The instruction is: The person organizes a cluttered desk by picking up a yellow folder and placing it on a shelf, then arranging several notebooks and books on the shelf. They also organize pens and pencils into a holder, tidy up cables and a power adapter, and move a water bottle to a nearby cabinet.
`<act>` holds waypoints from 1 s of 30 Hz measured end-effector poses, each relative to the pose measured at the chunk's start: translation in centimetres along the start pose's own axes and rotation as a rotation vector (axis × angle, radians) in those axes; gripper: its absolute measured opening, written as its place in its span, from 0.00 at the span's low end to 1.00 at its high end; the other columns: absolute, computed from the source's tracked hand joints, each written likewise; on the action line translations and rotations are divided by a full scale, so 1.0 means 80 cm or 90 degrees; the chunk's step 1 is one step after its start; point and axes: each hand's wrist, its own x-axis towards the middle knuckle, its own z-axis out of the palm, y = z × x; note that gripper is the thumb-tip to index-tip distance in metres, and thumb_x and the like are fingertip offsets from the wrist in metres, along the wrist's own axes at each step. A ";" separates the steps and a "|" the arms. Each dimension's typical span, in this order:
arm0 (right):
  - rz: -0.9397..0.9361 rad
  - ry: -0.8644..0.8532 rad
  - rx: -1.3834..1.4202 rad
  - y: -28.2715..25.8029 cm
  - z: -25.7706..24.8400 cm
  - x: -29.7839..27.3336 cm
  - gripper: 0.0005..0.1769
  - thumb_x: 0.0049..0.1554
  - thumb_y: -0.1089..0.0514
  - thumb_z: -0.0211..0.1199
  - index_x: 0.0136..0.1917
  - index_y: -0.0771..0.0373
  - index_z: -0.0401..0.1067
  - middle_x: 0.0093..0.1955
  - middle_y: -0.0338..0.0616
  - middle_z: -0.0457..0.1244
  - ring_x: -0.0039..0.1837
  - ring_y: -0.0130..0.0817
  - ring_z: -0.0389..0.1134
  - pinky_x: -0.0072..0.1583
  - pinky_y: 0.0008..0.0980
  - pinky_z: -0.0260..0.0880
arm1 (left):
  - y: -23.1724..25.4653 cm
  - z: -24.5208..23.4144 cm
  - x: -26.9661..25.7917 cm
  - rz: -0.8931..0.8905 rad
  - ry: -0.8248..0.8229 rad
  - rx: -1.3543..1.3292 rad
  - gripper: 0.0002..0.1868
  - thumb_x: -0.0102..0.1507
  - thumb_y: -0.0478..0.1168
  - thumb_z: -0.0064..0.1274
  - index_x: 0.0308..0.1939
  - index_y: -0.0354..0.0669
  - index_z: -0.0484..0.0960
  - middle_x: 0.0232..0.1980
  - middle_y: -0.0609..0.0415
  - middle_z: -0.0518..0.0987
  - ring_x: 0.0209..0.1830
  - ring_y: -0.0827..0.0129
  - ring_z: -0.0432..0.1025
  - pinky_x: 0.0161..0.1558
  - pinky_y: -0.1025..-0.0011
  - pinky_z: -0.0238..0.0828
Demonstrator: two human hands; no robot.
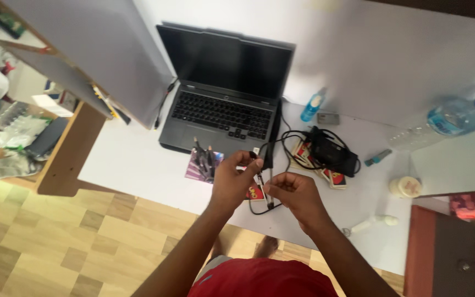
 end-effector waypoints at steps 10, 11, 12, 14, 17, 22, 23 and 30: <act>0.021 0.055 -0.019 0.010 0.050 0.002 0.10 0.54 0.59 0.71 0.44 0.68 0.78 0.32 0.36 0.63 0.31 0.22 0.54 0.35 0.24 0.55 | -0.014 -0.165 0.011 0.005 0.221 -0.049 0.13 0.61 0.42 0.62 0.44 0.36 0.84 0.37 0.54 0.84 0.26 0.76 0.76 0.25 0.78 0.69; 0.021 0.054 -0.016 0.013 0.054 0.003 0.10 0.54 0.59 0.71 0.44 0.69 0.78 0.32 0.36 0.63 0.31 0.22 0.54 0.35 0.24 0.55 | -0.015 -0.177 0.013 0.011 0.235 -0.030 0.13 0.61 0.42 0.63 0.44 0.36 0.85 0.37 0.54 0.84 0.26 0.76 0.77 0.26 0.79 0.69; 0.021 0.053 -0.014 0.015 0.059 0.003 0.10 0.54 0.59 0.71 0.44 0.69 0.78 0.32 0.36 0.62 0.31 0.21 0.53 0.35 0.24 0.55 | -0.017 -0.185 0.016 0.016 0.249 -0.010 0.13 0.62 0.42 0.63 0.44 0.36 0.85 0.37 0.55 0.84 0.27 0.77 0.77 0.26 0.79 0.69; 0.026 0.057 -0.008 0.018 0.069 0.003 0.10 0.54 0.59 0.71 0.44 0.69 0.77 0.32 0.36 0.62 0.31 0.21 0.53 0.35 0.24 0.55 | -0.026 -0.193 0.023 0.017 0.248 0.010 0.14 0.61 0.42 0.64 0.44 0.37 0.85 0.38 0.55 0.85 0.27 0.77 0.77 0.26 0.80 0.69; 0.041 0.071 -0.005 0.020 0.083 0.000 0.09 0.54 0.59 0.70 0.43 0.68 0.77 0.32 0.35 0.63 0.31 0.21 0.54 0.35 0.24 0.55 | -0.045 -0.193 0.038 0.015 0.214 0.079 0.14 0.59 0.44 0.65 0.44 0.39 0.86 0.39 0.55 0.86 0.27 0.78 0.78 0.27 0.78 0.72; 0.032 0.072 0.005 0.028 0.100 0.001 0.09 0.53 0.59 0.72 0.43 0.68 0.77 0.31 0.35 0.61 0.31 0.21 0.53 0.35 0.24 0.54 | -0.076 -0.188 0.045 0.078 0.188 0.262 0.17 0.56 0.46 0.67 0.45 0.41 0.88 0.41 0.55 0.87 0.30 0.74 0.79 0.34 0.73 0.75; 0.034 0.079 -0.010 0.029 0.103 0.002 0.10 0.54 0.59 0.72 0.44 0.68 0.77 0.32 0.36 0.62 0.31 0.21 0.53 0.35 0.24 0.55 | -0.078 -0.189 0.044 0.102 0.199 0.297 0.18 0.54 0.45 0.68 0.44 0.41 0.88 0.42 0.54 0.87 0.31 0.73 0.78 0.35 0.72 0.75; -0.042 0.056 0.019 0.023 0.117 0.013 0.14 0.54 0.60 0.69 0.52 0.65 0.72 0.40 0.41 0.66 0.35 0.25 0.64 0.38 0.28 0.66 | -0.065 -0.208 0.027 0.074 0.173 0.253 0.23 0.54 0.47 0.71 0.46 0.37 0.83 0.42 0.53 0.82 0.27 0.72 0.74 0.31 0.71 0.73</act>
